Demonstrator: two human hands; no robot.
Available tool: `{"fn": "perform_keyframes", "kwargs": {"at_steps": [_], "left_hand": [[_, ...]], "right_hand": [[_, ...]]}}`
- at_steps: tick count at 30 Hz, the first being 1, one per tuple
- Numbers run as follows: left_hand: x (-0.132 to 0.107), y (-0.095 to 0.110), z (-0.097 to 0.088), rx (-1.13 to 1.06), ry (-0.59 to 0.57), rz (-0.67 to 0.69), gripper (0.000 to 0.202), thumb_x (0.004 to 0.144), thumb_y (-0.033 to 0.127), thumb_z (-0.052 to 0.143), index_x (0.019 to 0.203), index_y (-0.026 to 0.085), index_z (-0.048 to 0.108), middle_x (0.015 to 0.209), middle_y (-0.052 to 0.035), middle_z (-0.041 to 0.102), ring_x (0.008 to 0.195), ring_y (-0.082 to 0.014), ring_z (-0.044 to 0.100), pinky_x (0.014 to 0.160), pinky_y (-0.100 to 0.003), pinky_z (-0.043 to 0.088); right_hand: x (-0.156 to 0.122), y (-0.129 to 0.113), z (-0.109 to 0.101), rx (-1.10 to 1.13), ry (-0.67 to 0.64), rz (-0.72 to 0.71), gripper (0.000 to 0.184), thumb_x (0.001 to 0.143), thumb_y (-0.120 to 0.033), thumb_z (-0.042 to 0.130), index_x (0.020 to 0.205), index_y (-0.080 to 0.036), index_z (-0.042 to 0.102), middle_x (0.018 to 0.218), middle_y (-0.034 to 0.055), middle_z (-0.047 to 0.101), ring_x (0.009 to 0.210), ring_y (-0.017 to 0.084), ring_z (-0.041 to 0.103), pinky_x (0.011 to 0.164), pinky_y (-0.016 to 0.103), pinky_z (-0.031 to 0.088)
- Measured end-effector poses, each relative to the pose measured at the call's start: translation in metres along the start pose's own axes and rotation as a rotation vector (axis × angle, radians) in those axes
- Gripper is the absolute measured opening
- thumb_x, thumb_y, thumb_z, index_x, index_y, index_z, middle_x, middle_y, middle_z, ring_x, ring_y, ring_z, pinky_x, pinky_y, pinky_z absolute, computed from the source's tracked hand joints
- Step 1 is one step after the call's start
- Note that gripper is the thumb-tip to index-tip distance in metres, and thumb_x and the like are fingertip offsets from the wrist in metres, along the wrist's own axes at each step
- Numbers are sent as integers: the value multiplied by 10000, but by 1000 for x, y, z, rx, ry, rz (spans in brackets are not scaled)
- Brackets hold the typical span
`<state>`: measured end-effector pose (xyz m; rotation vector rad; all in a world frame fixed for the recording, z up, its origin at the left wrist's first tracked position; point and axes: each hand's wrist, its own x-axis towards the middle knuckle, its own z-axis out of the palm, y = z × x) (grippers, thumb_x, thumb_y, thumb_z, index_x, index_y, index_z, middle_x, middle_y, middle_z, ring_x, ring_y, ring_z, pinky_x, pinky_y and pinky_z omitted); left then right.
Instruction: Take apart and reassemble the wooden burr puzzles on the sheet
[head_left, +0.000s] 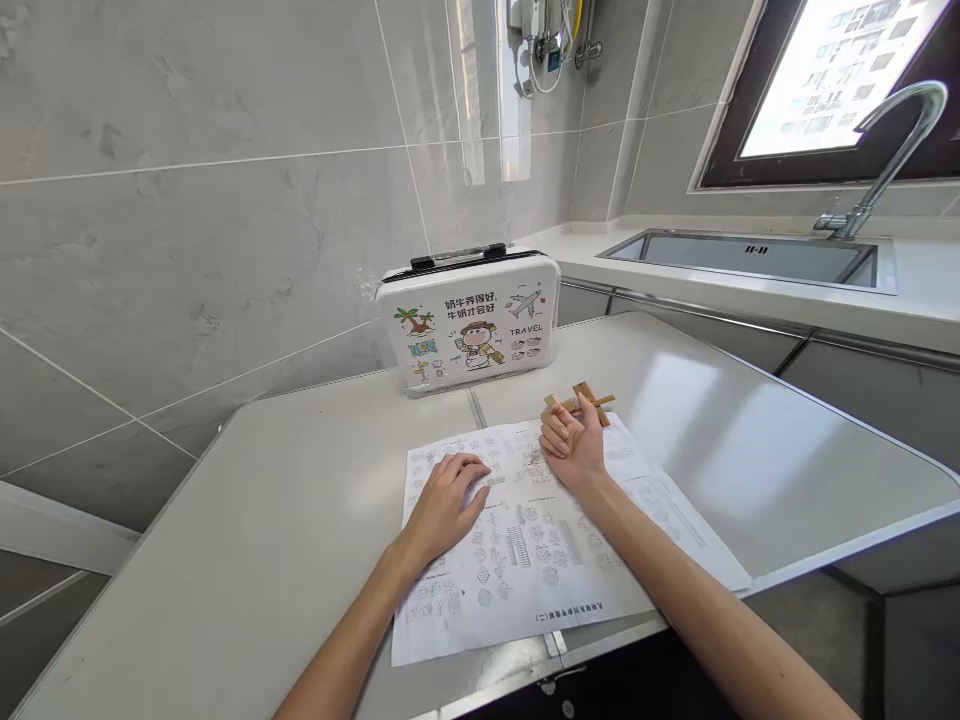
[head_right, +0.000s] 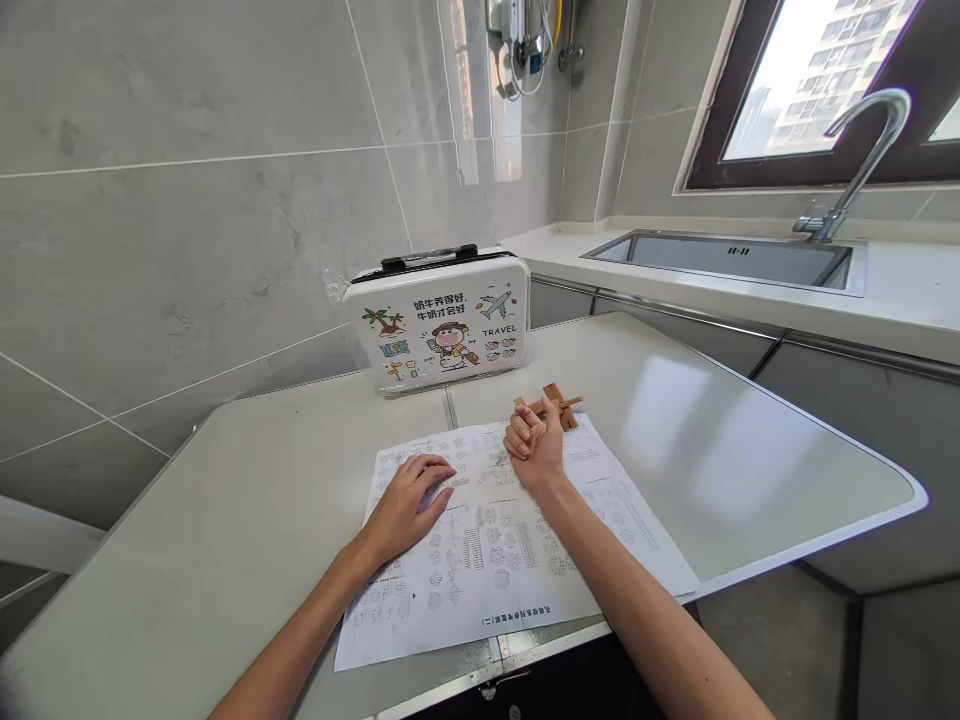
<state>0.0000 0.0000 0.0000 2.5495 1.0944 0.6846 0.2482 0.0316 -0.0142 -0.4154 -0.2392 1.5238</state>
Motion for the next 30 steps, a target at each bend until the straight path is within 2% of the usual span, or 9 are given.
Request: {"fn": "perform_keyframes", "kwargs": {"at_steps": [9, 16, 24, 30], "left_hand": [[0, 2, -2, -11, 1, -12, 238, 1015, 246, 559, 1236, 267, 644, 1251, -76, 641, 1172, -263, 604, 1031, -477, 510], [-2, 0, -1, -5, -9, -22, 243, 1024, 258, 547, 1249, 271, 639, 1272, -76, 633, 1191, -269, 594, 1031, -486, 515], [-1, 1, -1, -4, 7, -13, 245, 1014, 249, 560, 1242, 277, 646, 1261, -72, 645, 1187, -265, 607, 1029, -483, 528], [-1, 1, -1, 0, 8, -10, 240, 1016, 245, 556, 1238, 270, 646, 1258, -74, 644, 1183, -260, 606, 1030, -481, 526]], "right_hand": [[6, -8, -13, 114, 42, -38, 314, 993, -471, 515, 801, -222, 526, 444, -105, 379, 294, 69, 278, 284, 203, 275], [6, -10, -12, 139, 64, -42, 301, 1030, -402, 443, 811, -213, 529, 425, -116, 350, 271, 66, 284, 282, 210, 260], [8, -9, -14, 76, 45, -81, 264, 1054, -346, 467, 836, -215, 534, 435, -122, 349, 282, 61, 261, 285, 189, 254], [10, -4, -14, -90, 29, -126, 266, 1039, -373, 533, 828, -211, 535, 472, -117, 367, 308, 46, 250, 295, 159, 263]]}}
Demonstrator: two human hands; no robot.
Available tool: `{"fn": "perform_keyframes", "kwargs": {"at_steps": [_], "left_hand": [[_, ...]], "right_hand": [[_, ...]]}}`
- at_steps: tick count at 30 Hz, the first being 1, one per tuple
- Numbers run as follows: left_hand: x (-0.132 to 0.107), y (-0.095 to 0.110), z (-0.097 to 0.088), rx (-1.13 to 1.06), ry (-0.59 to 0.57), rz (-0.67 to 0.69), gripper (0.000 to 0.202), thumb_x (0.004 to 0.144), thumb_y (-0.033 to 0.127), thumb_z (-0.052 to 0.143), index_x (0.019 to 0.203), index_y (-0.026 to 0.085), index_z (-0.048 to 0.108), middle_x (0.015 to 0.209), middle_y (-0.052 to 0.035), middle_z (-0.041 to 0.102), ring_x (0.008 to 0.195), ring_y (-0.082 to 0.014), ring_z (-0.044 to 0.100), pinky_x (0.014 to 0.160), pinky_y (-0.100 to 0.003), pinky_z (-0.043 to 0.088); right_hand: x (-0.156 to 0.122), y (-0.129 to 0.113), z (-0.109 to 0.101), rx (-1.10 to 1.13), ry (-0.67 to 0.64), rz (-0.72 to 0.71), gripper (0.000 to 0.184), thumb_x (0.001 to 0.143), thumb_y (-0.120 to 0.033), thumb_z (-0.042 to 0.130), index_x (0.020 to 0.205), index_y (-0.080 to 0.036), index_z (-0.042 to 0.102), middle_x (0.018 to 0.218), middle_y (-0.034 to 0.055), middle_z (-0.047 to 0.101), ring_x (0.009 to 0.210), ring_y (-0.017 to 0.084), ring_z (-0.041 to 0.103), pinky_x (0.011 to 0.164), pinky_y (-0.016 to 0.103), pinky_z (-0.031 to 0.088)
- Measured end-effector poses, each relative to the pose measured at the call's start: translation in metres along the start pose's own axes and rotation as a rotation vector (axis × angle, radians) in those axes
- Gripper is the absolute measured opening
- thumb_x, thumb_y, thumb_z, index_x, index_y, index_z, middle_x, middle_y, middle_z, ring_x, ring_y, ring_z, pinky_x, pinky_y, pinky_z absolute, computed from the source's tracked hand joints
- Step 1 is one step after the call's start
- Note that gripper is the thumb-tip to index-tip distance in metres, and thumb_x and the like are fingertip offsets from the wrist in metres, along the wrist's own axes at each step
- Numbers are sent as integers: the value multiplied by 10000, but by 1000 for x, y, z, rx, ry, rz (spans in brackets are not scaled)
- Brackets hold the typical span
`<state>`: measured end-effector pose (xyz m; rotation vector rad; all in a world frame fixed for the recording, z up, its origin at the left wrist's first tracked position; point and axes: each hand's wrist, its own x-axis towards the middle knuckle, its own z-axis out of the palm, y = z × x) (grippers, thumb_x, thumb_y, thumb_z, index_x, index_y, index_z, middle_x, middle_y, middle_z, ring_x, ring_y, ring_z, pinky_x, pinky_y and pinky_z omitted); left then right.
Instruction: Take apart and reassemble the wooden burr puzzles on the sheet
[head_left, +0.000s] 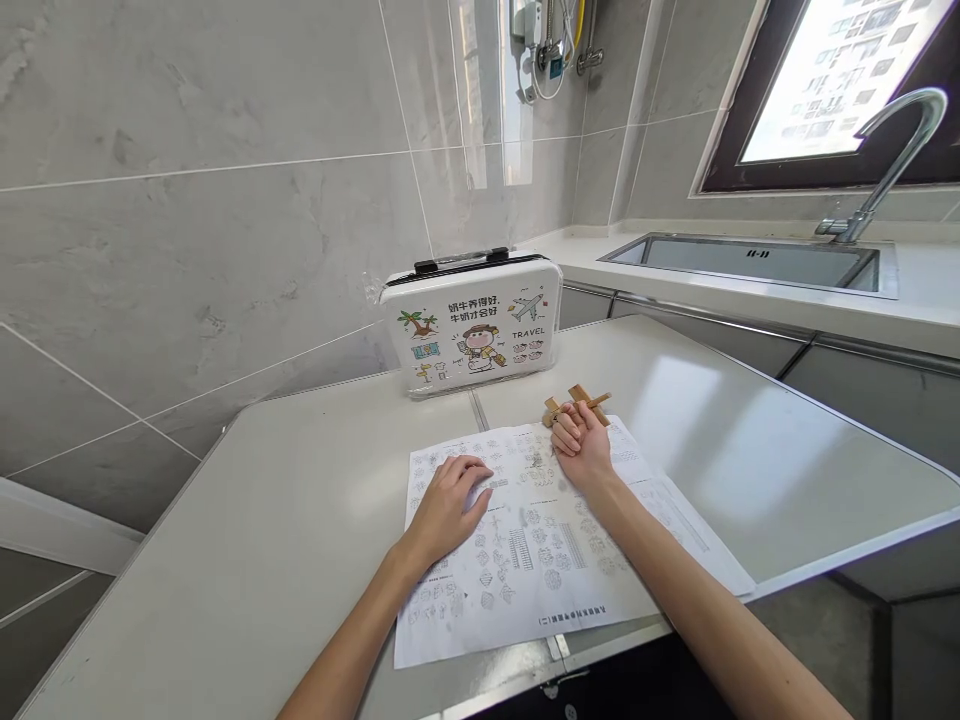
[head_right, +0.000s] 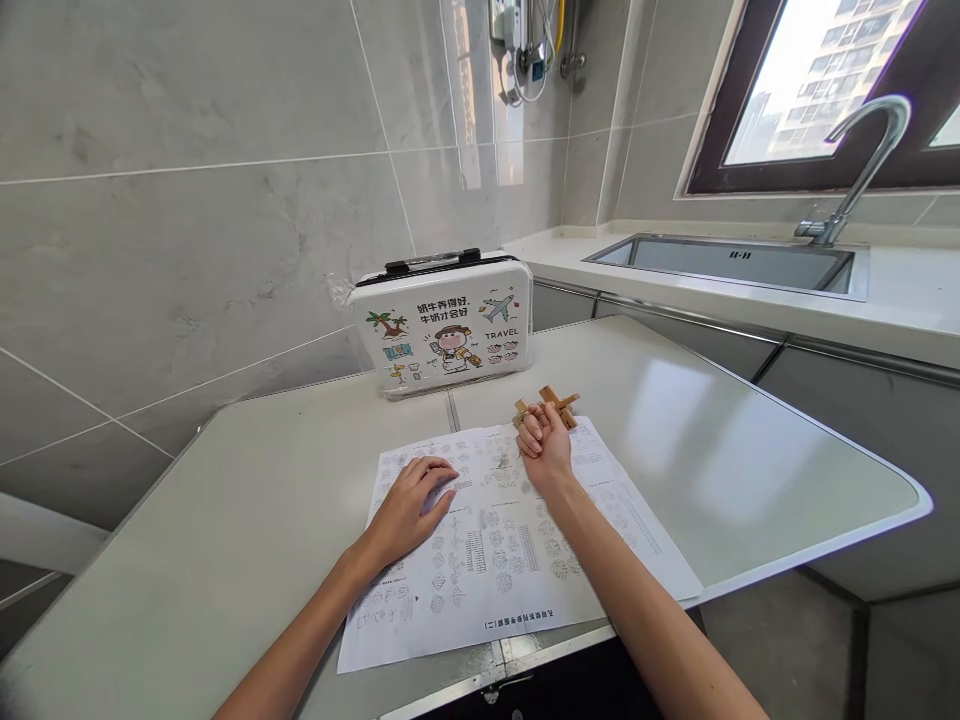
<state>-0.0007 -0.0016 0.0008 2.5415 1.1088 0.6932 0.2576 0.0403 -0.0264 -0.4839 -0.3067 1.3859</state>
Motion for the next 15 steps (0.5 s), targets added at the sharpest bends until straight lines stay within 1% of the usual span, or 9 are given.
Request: {"fn": "perform_keyframes", "kwargs": {"at_steps": [5, 11, 13, 15], "left_hand": [[0, 0, -1, -11, -9, -4, 239, 1022, 256, 547, 1241, 268, 643, 1263, -77, 638, 1185, -267, 602, 1034, -492, 517], [0, 0, -1, -22, 2, 6, 244, 1022, 259, 547, 1244, 274, 648, 1257, -75, 639, 1187, -271, 600, 1040, -495, 510], [0, -1, -1, -22, 2, 6, 241, 1023, 262, 547, 1241, 272, 649, 1254, -76, 641, 1181, -271, 602, 1035, -491, 511], [0, 0, -1, -24, 0, 4, 236, 1023, 272, 551, 1237, 272, 651, 1251, -76, 643, 1179, -271, 604, 1032, -487, 510]], "right_hand": [[1, 7, 1, -97, 22, -38, 284, 1008, -419, 597, 819, -214, 545, 521, -100, 438, 317, 35, 270, 288, 155, 243], [-3, 13, 8, -240, 90, -137, 306, 966, -476, 670, 825, -222, 575, 525, -83, 497, 329, 52, 337, 277, 172, 215], [-9, 15, 14, -364, 70, -185, 318, 961, -501, 677, 830, -221, 601, 538, -71, 510, 356, 62, 353, 291, 180, 235], [-16, 18, 21, -536, 8, -245, 349, 968, -543, 659, 831, -223, 626, 556, -61, 513, 393, 76, 374, 325, 191, 282]]}}
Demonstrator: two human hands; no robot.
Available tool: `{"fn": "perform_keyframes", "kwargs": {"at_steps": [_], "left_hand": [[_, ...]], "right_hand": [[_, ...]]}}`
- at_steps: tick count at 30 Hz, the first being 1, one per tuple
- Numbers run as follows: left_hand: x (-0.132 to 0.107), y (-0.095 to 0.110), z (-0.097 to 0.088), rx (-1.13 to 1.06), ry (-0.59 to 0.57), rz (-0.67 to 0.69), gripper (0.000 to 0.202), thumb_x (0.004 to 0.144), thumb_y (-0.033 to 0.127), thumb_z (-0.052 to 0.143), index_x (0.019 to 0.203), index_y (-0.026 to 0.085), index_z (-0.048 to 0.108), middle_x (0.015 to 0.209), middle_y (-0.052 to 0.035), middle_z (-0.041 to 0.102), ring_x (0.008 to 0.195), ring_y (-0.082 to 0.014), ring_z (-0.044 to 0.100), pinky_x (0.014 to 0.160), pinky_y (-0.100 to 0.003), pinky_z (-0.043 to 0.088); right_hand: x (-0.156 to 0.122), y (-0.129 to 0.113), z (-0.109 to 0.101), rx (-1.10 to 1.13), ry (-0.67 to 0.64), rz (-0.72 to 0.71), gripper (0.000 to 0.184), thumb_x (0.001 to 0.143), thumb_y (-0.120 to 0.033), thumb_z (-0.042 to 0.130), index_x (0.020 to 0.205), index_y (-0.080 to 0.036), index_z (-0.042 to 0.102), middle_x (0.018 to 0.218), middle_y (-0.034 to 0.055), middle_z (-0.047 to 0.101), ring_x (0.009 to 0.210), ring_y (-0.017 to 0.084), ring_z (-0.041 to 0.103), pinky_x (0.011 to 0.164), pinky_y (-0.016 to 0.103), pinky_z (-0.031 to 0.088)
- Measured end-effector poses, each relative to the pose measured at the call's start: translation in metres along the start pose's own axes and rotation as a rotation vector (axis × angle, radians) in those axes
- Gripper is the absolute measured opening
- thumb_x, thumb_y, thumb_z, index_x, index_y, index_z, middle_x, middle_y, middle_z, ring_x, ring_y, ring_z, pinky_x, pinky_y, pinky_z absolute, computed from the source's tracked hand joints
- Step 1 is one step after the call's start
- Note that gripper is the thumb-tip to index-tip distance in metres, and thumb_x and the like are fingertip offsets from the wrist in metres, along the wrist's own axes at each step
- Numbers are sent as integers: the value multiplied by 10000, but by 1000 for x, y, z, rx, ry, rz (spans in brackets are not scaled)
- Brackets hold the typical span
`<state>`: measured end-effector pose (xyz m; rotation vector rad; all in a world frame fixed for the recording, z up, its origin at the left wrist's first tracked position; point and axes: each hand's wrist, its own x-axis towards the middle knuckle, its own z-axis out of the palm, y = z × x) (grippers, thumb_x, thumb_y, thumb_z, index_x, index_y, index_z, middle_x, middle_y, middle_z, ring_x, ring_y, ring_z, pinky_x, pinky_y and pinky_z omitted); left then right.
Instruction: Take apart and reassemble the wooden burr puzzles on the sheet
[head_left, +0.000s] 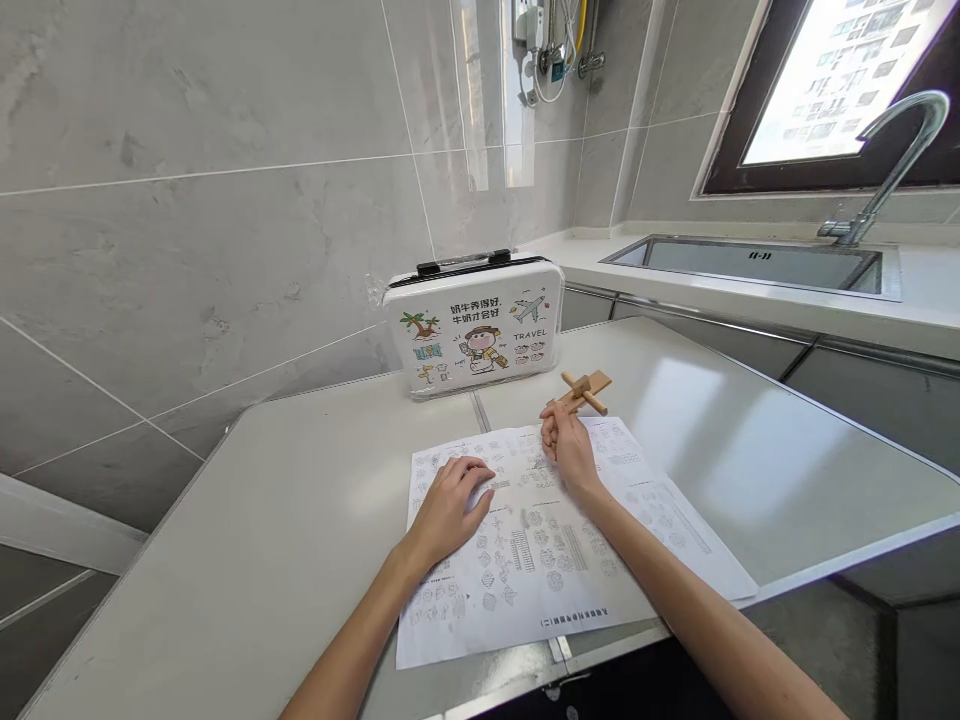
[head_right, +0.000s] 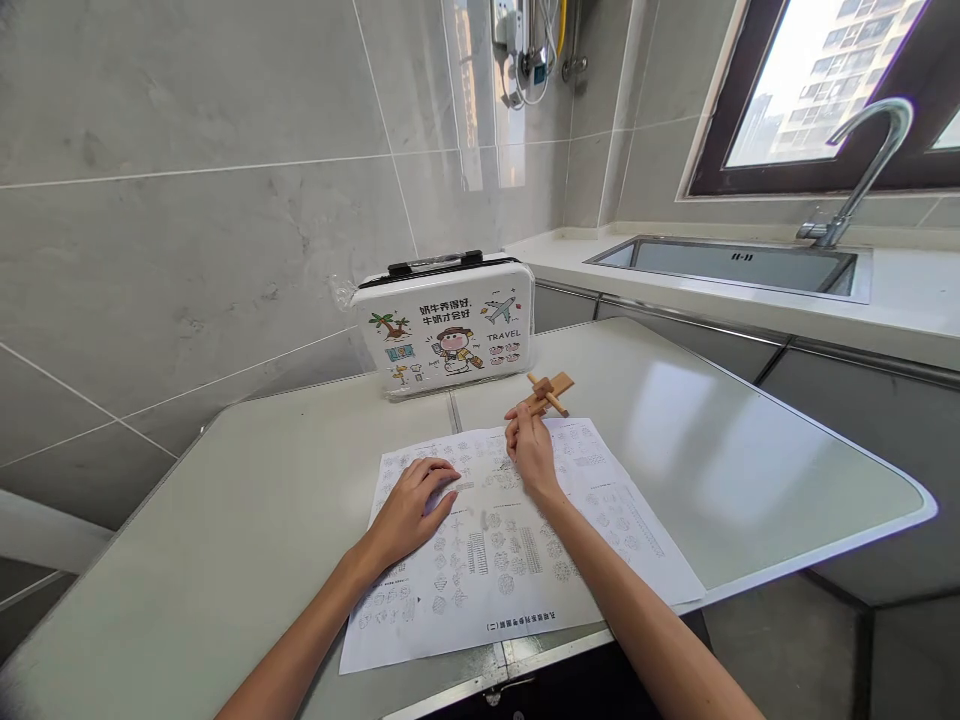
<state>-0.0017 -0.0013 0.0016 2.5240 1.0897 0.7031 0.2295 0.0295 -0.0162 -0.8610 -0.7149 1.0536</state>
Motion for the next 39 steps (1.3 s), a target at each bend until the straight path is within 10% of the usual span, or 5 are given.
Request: {"fn": "perform_keyframes", "kwargs": {"at_steps": [9, 19, 25, 31, 39], "left_hand": [[4, 4, 2, -276, 78, -172, 292, 1007, 388, 602, 1270, 264, 627, 1284, -87, 646, 1136, -251, 637, 1010, -454, 532], [9, -10, 3, -810, 123, -179, 925, 837, 678, 737, 1575, 318, 313, 1603, -157, 443, 1472, -332, 454, 1171, -516, 416], [8, 0, -7, -963, 41, -144, 1075, 665, 720, 852, 1556, 310, 410, 1583, -154, 480, 1446, -387, 478, 1183, -542, 413], [8, 4, -11, -911, 44, -165, 801, 723, 633, 862, 1390, 266, 614, 1496, -141, 573, 1382, -390, 542, 1165, -555, 439], [6, 2, -5, -689, 232, -247, 845, 714, 417, 911, 1446, 288, 509, 1509, -109, 558, 1415, -335, 518, 1212, -539, 392]], "right_hand": [[-22, 5, 11, -479, -390, -173, 330, 1060, -485, 496, 911, -252, 676, 577, -39, 526, 502, 153, 451, 535, 272, 369], [-38, 2, 17, -683, -741, -333, 265, 1045, -352, 528, 837, -274, 671, 809, 22, 675, 720, 218, 576, 701, 319, 412], [-46, -1, 20, -816, -888, -410, 329, 1076, -302, 411, 871, -249, 663, 909, 46, 728, 800, 224, 621, 728, 337, 442], [-46, -5, 21, -785, -883, -358, 284, 1061, -310, 449, 900, -261, 678, 905, 35, 735, 806, 224, 639, 737, 323, 435], [-36, -5, 18, -395, -629, 7, 379, 1045, -508, 445, 808, -239, 566, 566, -43, 548, 506, 144, 466, 547, 265, 381]]}}
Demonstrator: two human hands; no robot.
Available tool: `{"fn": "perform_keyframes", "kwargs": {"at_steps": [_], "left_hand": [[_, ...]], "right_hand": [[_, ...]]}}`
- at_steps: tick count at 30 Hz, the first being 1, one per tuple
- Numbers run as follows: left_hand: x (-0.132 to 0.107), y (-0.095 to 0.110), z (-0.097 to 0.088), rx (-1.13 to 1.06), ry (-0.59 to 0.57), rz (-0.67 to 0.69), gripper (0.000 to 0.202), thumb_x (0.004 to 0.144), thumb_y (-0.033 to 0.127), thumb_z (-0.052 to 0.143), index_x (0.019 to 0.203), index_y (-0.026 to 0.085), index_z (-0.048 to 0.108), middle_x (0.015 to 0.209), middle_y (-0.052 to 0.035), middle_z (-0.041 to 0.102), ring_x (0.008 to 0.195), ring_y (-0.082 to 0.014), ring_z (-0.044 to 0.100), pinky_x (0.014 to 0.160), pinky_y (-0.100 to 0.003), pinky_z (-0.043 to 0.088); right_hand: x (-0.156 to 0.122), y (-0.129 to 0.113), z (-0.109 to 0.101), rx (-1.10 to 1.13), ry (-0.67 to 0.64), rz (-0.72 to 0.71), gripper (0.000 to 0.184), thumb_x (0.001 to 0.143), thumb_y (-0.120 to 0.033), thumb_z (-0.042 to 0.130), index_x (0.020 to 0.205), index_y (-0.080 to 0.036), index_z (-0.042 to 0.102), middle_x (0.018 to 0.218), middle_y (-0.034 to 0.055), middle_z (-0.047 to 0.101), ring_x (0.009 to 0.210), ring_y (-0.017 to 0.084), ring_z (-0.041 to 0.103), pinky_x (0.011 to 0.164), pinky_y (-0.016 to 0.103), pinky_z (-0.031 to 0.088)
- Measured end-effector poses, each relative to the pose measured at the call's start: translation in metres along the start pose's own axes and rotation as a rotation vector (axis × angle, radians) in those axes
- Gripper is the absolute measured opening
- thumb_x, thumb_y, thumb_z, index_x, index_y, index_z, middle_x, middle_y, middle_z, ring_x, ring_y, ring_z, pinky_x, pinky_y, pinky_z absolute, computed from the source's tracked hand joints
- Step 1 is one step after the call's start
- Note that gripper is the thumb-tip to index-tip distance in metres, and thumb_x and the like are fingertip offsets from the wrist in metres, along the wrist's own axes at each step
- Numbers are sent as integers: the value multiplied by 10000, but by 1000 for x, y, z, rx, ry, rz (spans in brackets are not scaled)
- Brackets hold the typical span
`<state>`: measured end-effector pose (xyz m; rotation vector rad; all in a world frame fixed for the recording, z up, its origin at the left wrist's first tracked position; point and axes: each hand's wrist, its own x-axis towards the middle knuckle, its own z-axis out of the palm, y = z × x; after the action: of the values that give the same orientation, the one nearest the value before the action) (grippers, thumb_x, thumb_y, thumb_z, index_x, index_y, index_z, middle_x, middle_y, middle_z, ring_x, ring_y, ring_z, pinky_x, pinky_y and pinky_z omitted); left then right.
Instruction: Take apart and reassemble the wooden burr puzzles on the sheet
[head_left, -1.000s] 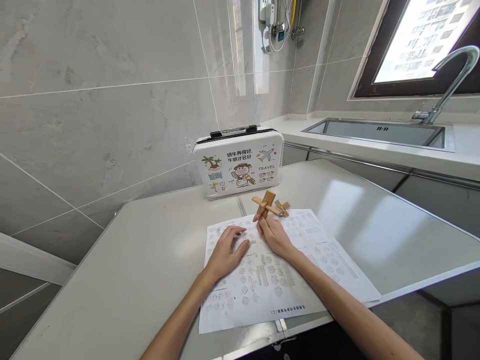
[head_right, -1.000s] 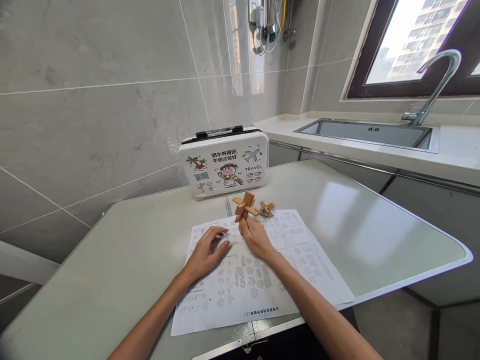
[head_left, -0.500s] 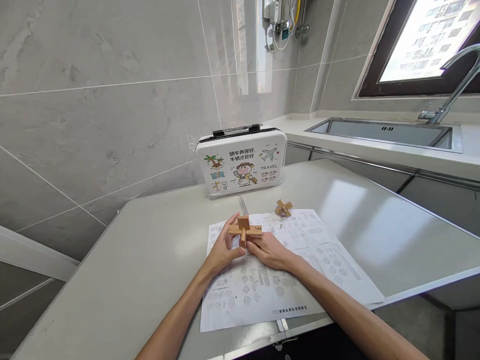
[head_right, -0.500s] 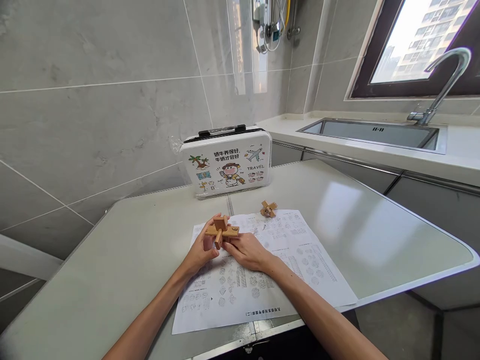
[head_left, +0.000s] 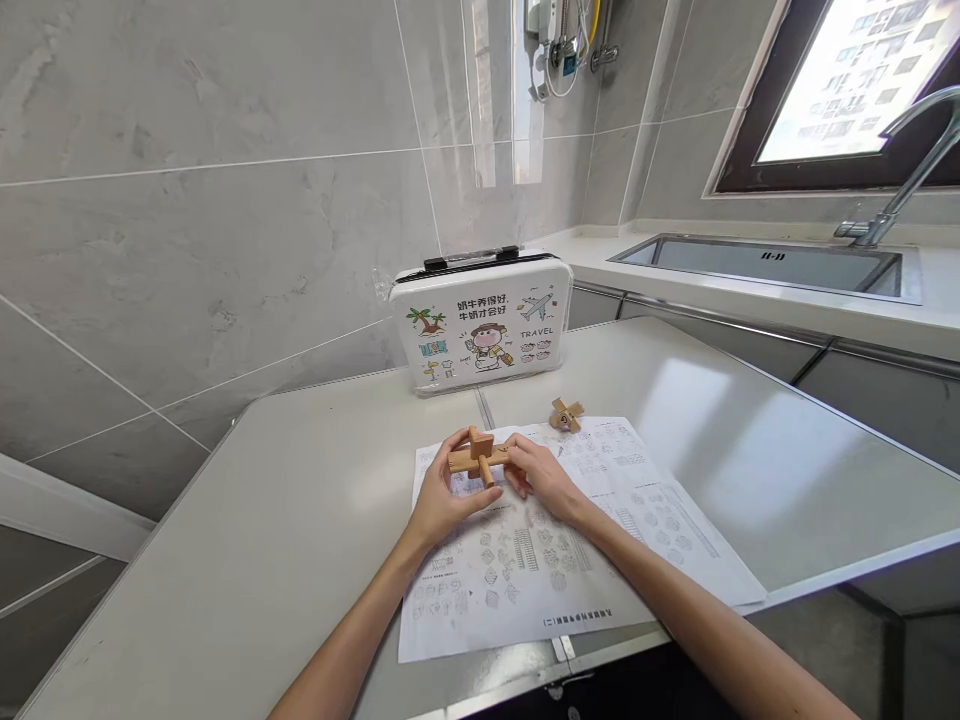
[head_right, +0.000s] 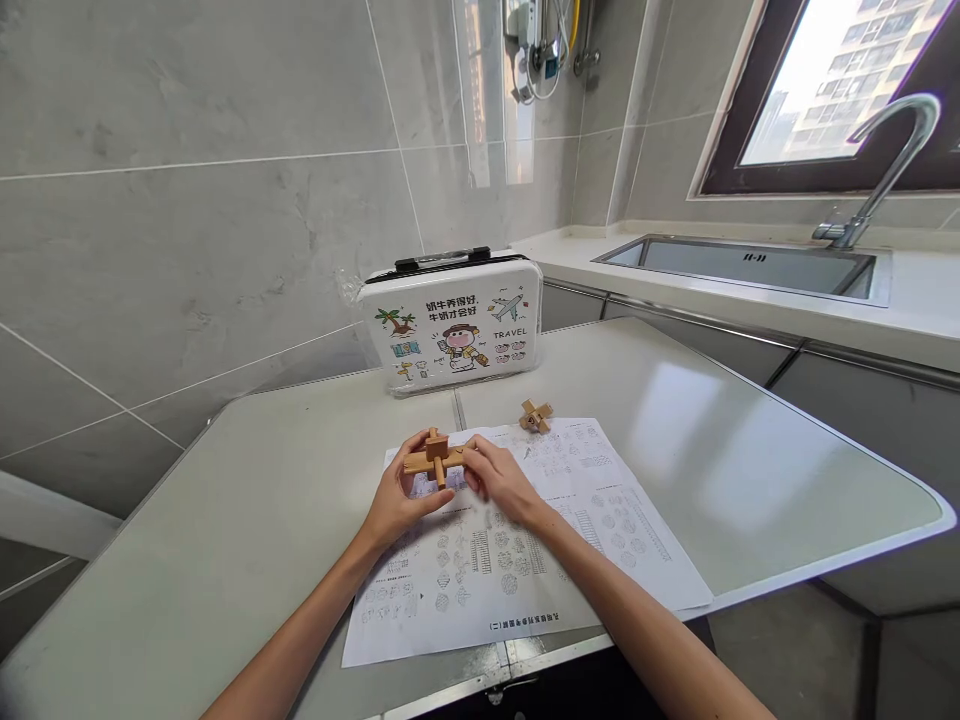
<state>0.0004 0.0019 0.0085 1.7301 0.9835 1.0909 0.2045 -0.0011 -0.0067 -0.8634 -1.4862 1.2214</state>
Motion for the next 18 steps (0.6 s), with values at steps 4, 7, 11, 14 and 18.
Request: {"fn": "perform_keyframes", "kwargs": {"at_steps": [4, 7, 11, 14, 18], "left_hand": [[-2, 2, 3, 78, -21, 22, 863, 700, 349, 924, 1448, 301, 496, 1485, -95, 573, 1385, -320, 542, 1202, -520, 410], [-3, 2, 5, 90, -26, 30, 884, 705, 357, 928, 1465, 321, 479, 1494, -88, 565, 1376, -312, 547, 1188, -518, 429], [-3, -1, 4, 126, -18, 13, 934, 671, 386, 954, 1473, 341, 479, 1486, -84, 575, 1349, -309, 559, 1154, -524, 465], [-3, -4, 4, 140, -1, 5, 945, 649, 383, 966, 1466, 341, 493, 1461, -81, 593, 1326, -309, 570, 1130, -518, 481], [-3, -3, 6, 148, 25, -9, 961, 617, 371, 983, 1453, 339, 511, 1413, -74, 619, 1280, -298, 594, 1105, -498, 491]], "right_hand": [[6, 3, -2, 195, -33, 126, 485, 998, -617, 501, 704, -231, 487, 502, -62, 469, 436, 107, 395, 450, 230, 336], [8, 2, -2, 280, -40, 162, 479, 920, -629, 648, 715, -230, 480, 482, -98, 407, 406, 78, 328, 408, 197, 269], [8, -1, -1, 349, -51, 163, 466, 908, -620, 683, 748, -225, 494, 491, -128, 297, 402, 58, 231, 397, 180, 184], [7, -1, -2, 340, -52, 174, 471, 908, -631, 679, 755, -228, 487, 505, -129, 270, 404, 55, 204, 397, 184, 151], [7, 5, -2, 318, -31, 175, 464, 920, -640, 661, 774, -231, 497, 508, -126, 269, 405, 58, 190, 397, 197, 139]]}}
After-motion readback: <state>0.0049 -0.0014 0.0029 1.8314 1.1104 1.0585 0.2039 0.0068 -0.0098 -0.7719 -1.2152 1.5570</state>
